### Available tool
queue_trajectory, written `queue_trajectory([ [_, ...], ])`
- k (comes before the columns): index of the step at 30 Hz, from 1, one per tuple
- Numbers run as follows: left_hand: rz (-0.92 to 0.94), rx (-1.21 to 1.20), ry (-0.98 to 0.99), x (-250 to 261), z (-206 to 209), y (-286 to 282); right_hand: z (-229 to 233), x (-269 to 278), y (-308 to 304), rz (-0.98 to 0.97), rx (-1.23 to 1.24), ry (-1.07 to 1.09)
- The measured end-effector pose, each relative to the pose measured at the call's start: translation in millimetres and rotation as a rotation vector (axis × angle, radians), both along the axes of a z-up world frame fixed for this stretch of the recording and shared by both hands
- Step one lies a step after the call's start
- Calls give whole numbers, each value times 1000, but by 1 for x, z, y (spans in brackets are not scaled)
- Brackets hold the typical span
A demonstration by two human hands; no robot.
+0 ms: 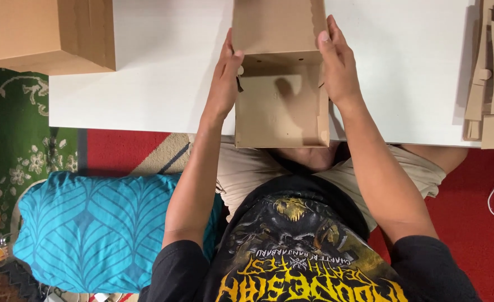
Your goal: Folding and assembling a cardboard box from a flat cutout.
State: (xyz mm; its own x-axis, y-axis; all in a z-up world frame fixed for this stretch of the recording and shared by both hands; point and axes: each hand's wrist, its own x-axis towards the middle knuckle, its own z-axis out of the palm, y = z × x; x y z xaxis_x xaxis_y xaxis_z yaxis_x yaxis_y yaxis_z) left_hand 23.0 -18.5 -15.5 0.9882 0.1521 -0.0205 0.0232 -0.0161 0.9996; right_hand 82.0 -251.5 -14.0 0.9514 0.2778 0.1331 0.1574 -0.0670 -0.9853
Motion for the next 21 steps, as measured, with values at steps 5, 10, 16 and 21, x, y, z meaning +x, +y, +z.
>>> queue_trajectory([
  [5,61,711,125,-12,30,8,10,-12,-12,-16,92,-55],
  [10,97,1179,74,-11,23,2,14,-22,-12,-69,75,-36],
  [16,64,840,148,-18,32,5,49,-44,8,-373,-276,-507],
  [21,87,651,90,-25,37,16,52,-40,34,61,-414,-463],
])
